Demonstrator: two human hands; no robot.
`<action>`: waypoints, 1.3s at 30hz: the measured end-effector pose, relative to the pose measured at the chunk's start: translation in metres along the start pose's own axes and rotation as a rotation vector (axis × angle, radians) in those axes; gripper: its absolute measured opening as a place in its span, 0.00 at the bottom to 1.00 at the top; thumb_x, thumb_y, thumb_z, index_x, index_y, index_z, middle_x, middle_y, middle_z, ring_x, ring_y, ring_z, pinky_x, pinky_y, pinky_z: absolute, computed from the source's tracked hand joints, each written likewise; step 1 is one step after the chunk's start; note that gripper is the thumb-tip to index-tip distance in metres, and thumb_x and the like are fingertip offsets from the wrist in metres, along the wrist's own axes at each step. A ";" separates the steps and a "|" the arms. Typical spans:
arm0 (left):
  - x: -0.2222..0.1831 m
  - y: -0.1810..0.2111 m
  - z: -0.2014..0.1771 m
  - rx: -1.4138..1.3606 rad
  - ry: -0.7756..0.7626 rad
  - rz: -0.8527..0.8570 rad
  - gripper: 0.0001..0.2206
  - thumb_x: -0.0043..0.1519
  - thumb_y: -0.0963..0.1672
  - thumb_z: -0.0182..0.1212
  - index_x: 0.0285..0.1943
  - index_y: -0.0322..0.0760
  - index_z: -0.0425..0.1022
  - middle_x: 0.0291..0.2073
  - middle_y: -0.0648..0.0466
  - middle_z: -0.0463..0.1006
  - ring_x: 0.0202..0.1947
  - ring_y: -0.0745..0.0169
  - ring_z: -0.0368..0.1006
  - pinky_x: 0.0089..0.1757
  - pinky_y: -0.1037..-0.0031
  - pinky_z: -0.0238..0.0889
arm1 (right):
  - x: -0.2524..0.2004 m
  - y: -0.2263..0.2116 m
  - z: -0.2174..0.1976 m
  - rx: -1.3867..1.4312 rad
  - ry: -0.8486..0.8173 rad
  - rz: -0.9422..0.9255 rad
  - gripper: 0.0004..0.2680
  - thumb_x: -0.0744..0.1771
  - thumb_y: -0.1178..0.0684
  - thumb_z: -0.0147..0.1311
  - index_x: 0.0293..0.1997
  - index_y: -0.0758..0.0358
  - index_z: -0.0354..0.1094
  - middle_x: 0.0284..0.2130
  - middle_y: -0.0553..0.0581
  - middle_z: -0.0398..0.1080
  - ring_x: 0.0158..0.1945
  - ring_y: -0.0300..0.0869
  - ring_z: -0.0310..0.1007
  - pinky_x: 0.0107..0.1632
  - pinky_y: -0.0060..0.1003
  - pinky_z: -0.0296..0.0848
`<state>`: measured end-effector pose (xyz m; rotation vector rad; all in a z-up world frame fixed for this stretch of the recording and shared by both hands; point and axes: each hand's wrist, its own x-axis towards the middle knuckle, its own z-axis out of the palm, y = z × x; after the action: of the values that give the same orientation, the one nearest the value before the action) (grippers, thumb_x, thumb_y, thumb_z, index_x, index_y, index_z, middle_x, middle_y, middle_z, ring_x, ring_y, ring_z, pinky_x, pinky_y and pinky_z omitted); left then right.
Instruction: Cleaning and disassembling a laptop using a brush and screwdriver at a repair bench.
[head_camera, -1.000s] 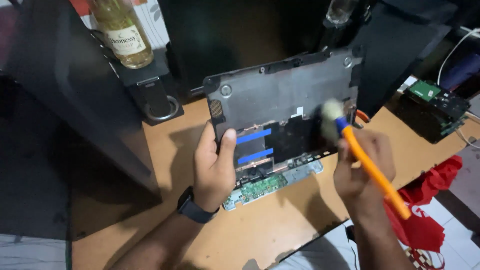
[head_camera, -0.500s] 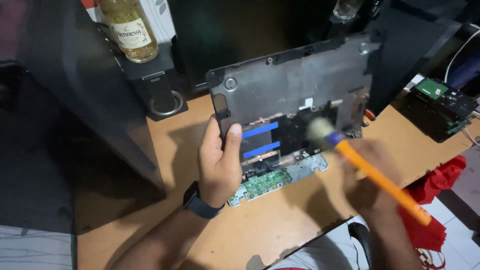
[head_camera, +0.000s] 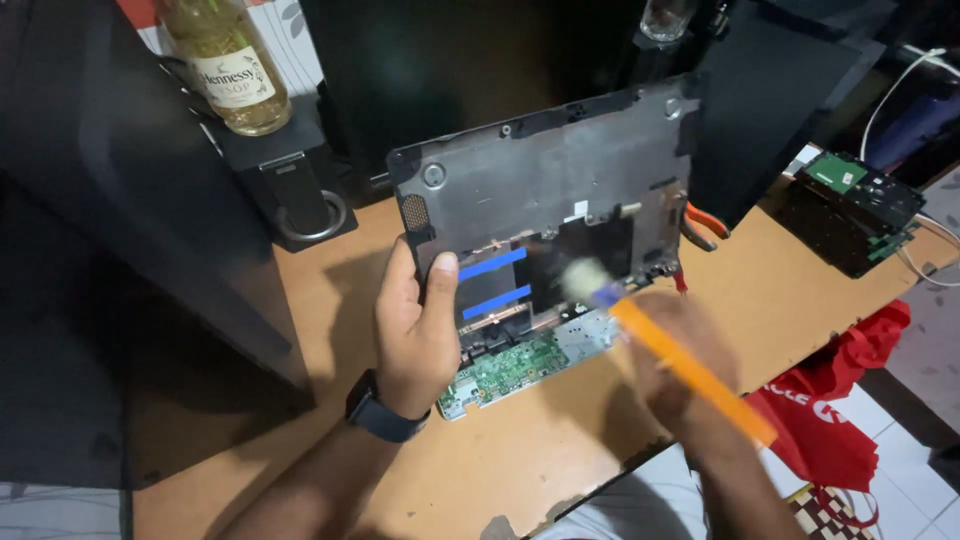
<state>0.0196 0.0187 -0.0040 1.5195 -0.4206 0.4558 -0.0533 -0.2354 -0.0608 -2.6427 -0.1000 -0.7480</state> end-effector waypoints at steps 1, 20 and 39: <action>0.000 -0.004 -0.003 -0.035 -0.002 0.020 0.11 0.72 0.43 0.47 0.57 0.33 0.71 0.46 0.51 0.79 0.50 0.65 0.70 0.55 0.67 0.66 | 0.010 0.008 -0.012 0.031 0.089 0.025 0.07 0.67 0.52 0.49 0.42 0.58 0.73 0.34 0.60 0.70 0.39 0.56 0.73 0.36 0.47 0.72; 0.014 -0.023 -0.009 -0.030 0.037 0.028 0.12 0.72 0.39 0.48 0.62 0.29 0.71 0.46 0.48 0.77 0.51 0.65 0.64 0.58 0.59 0.64 | -0.014 0.152 0.008 0.214 0.439 0.526 0.12 0.72 0.58 0.56 0.60 0.77 0.65 0.50 0.75 0.63 0.52 0.63 0.71 0.45 0.46 0.75; 0.021 0.011 -0.006 0.016 0.016 0.001 0.10 0.71 0.38 0.46 0.56 0.30 0.72 0.40 0.47 0.77 0.46 0.66 0.65 0.50 0.64 0.67 | -0.025 0.203 0.023 -0.237 0.108 0.329 0.16 0.70 0.49 0.54 0.68 0.51 0.71 0.58 0.65 0.70 0.63 0.58 0.70 0.63 0.42 0.61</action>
<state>0.0316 0.0254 0.0163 1.5307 -0.4062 0.4732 -0.0291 -0.4129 -0.1626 -2.7284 0.4695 -0.8274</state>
